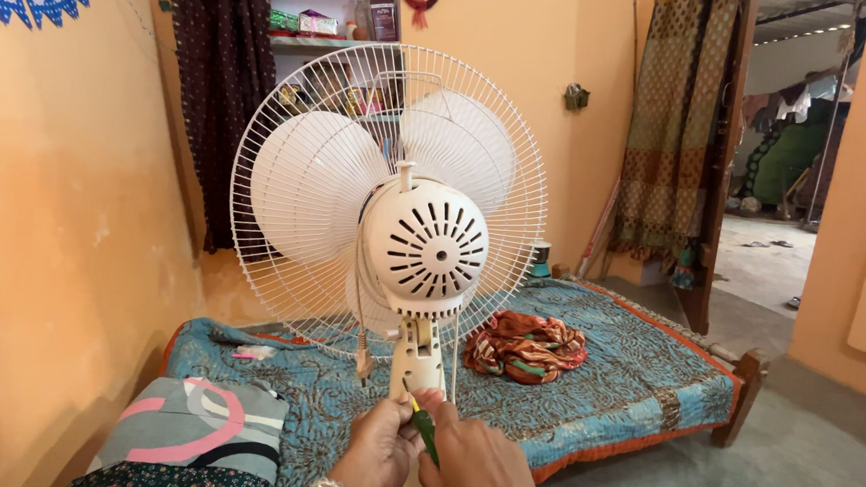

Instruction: The person uses a screwdriver to tighten screws on the stand and rear housing of a standing electric fan. The fan remains assembled throughout the clip.

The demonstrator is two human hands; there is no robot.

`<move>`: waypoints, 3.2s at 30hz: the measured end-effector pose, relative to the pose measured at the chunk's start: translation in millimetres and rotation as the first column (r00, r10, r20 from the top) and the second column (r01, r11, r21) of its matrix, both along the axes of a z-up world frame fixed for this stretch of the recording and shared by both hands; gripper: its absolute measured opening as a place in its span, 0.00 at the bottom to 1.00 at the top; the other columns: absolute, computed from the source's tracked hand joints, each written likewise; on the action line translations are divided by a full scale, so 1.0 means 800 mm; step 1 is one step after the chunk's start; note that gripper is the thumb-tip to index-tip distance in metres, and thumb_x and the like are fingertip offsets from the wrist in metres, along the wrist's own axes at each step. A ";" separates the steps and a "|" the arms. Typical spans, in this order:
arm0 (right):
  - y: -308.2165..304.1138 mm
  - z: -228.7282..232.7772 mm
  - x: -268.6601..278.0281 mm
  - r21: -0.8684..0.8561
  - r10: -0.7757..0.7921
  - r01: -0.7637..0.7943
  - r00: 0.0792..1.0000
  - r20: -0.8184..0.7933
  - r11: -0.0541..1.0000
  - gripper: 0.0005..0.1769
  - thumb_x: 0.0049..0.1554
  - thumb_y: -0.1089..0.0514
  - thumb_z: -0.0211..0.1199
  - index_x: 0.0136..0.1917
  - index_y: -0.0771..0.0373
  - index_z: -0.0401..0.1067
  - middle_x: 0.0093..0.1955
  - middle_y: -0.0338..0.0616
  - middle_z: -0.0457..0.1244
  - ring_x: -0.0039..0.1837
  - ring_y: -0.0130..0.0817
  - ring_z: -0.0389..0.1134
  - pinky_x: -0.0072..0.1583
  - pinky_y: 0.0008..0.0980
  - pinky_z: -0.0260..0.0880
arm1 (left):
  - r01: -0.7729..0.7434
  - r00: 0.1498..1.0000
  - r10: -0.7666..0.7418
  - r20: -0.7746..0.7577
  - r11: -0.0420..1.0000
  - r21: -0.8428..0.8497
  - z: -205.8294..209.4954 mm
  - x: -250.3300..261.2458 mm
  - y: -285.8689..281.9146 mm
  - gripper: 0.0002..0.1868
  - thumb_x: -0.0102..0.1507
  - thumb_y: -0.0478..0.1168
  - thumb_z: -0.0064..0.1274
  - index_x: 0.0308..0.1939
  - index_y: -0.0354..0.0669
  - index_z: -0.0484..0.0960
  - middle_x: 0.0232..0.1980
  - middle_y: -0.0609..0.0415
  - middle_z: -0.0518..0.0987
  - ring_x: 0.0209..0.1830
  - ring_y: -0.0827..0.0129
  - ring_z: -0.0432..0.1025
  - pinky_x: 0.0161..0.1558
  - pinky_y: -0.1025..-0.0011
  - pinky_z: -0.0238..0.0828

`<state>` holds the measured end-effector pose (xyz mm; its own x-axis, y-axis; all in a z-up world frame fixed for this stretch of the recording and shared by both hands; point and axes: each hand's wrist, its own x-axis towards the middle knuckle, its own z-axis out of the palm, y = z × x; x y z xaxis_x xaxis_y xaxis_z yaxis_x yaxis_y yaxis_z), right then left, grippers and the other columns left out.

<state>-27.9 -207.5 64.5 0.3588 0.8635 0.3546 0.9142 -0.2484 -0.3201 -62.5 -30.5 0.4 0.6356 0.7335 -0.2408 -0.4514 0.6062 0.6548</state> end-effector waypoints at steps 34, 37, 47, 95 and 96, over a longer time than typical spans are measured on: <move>0.029 -0.030 -0.027 0.076 -0.095 0.082 0.978 0.187 0.994 0.09 0.58 0.60 0.61 0.48 0.70 0.70 0.36 0.56 0.70 0.39 0.48 0.73 0.41 0.43 0.75 | 0.098 0.989 -0.097 0.114 0.995 -0.002 0.005 -0.001 0.028 0.10 0.67 0.29 0.37 0.52 0.33 0.69 0.51 0.37 0.79 0.49 0.54 0.77 0.62 0.49 0.76; 0.032 -0.041 -0.021 0.218 -0.089 0.141 0.969 -0.232 0.966 0.18 0.65 0.52 0.59 0.38 0.66 0.74 0.32 0.56 0.69 0.36 0.46 0.72 0.41 0.42 0.72 | 0.121 0.988 -0.124 0.094 0.992 0.039 0.012 -0.009 0.018 0.12 0.67 0.29 0.37 0.54 0.32 0.68 0.51 0.37 0.79 0.49 0.54 0.77 0.61 0.48 0.76; 0.035 -0.020 0.005 0.153 0.114 0.089 0.340 -0.934 0.984 0.17 0.63 0.52 0.59 0.46 0.72 0.71 0.36 0.55 0.69 0.39 0.46 0.73 0.40 0.40 0.72 | 0.157 0.988 -0.157 -0.006 0.983 0.096 0.031 -0.017 0.005 0.08 0.67 0.32 0.43 0.48 0.30 0.74 0.48 0.42 0.82 0.51 0.57 0.78 0.57 0.54 0.77; 0.026 -0.033 0.041 0.254 0.106 -0.089 -0.742 -0.662 0.963 0.22 0.70 0.51 0.41 0.56 0.73 0.67 0.34 0.34 0.54 0.28 0.18 0.48 0.28 0.17 0.53 | 0.307 0.952 -0.300 -0.065 0.930 0.199 0.019 -0.028 0.018 0.15 0.68 0.36 0.45 0.52 0.29 0.80 0.53 0.40 0.85 0.54 0.60 0.79 0.53 0.68 0.40; 0.023 -0.027 0.041 0.254 0.107 -0.085 -0.748 -0.655 0.964 0.23 0.71 0.50 0.41 0.57 0.74 0.68 0.34 0.35 0.54 0.28 0.18 0.47 0.27 0.17 0.53 | 0.284 0.959 -0.278 -0.060 0.942 0.181 0.017 -0.026 0.019 0.13 0.68 0.36 0.45 0.51 0.30 0.79 0.52 0.40 0.85 0.53 0.60 0.80 0.51 0.66 0.55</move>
